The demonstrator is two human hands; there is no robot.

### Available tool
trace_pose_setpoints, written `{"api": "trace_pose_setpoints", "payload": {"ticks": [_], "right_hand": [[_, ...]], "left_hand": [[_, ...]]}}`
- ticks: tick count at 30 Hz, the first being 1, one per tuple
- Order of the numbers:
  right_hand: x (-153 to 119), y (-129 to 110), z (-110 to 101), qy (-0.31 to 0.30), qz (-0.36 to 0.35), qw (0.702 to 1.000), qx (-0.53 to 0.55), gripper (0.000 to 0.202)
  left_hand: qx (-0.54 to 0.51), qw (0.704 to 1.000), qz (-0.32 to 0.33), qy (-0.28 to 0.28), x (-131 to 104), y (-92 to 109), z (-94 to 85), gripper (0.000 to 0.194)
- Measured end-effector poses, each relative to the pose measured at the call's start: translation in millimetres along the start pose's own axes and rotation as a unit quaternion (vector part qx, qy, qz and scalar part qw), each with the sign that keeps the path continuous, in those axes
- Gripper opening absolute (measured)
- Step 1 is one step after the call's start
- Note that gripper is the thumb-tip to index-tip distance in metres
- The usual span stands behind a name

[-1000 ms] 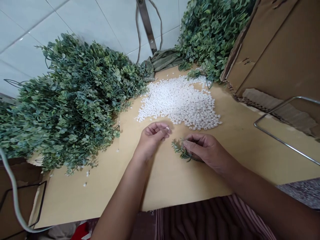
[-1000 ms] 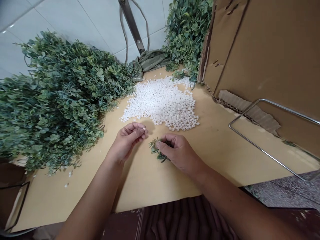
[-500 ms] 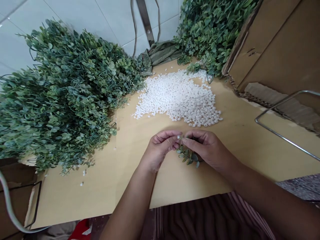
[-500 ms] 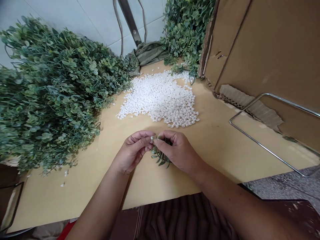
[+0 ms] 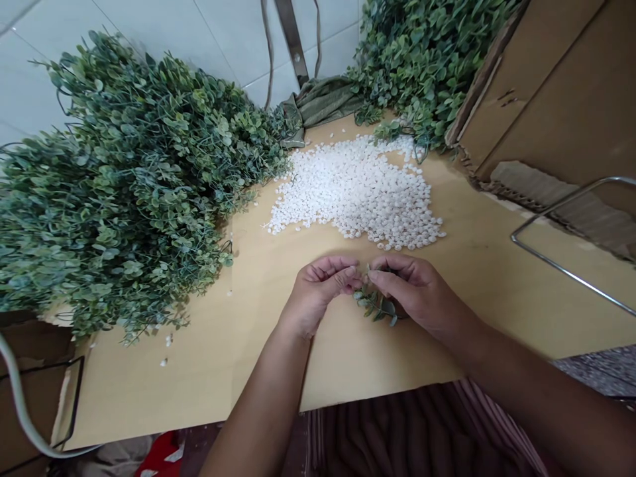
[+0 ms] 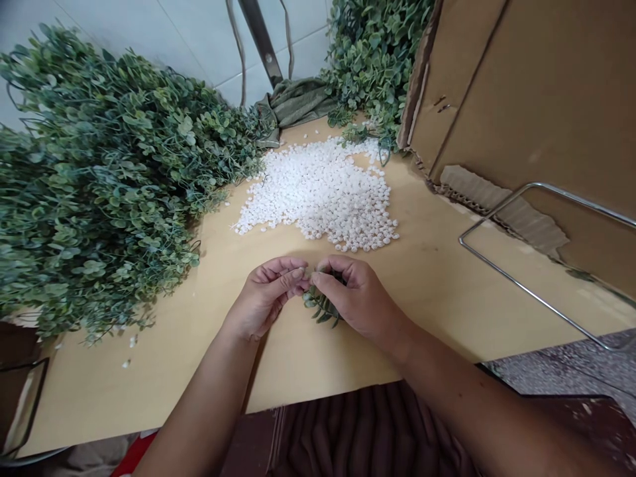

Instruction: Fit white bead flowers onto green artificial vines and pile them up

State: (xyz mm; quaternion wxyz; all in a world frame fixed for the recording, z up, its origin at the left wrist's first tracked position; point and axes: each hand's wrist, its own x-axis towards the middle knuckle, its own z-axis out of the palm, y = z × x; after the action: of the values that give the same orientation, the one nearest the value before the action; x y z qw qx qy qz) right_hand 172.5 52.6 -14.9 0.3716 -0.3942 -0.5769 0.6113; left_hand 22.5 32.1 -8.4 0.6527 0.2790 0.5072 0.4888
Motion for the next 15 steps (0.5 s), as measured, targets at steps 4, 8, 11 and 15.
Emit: {"api": "trace_pose_setpoints", "payload": {"ticks": [4, 8, 11, 15], "right_hand": [[-2.0, 3.3, 0.7, -0.006, -0.006, 1.0, -0.022, 0.019], [-3.4, 5.2, 1.5, 0.0, -0.025, 0.998, -0.058, 0.018], [-3.5, 5.1, 1.5, 0.005, -0.036, 0.997, -0.07, 0.018], [-3.5, 4.5, 1.6, 0.013, -0.035, 0.996, -0.079, 0.017]], "left_hand": [[0.001, 1.0, -0.001, 0.004, -1.3, 1.3, -1.1, 0.023], [0.014, 1.0, 0.0, -0.009, -1.3, -0.2, -2.7, 0.024], [0.022, 1.0, 0.012, -0.018, -0.1, -1.7, -3.5, 0.02], [0.023, 0.999, 0.021, -0.016, 1.1, -2.8, -3.5, 0.021]]}}
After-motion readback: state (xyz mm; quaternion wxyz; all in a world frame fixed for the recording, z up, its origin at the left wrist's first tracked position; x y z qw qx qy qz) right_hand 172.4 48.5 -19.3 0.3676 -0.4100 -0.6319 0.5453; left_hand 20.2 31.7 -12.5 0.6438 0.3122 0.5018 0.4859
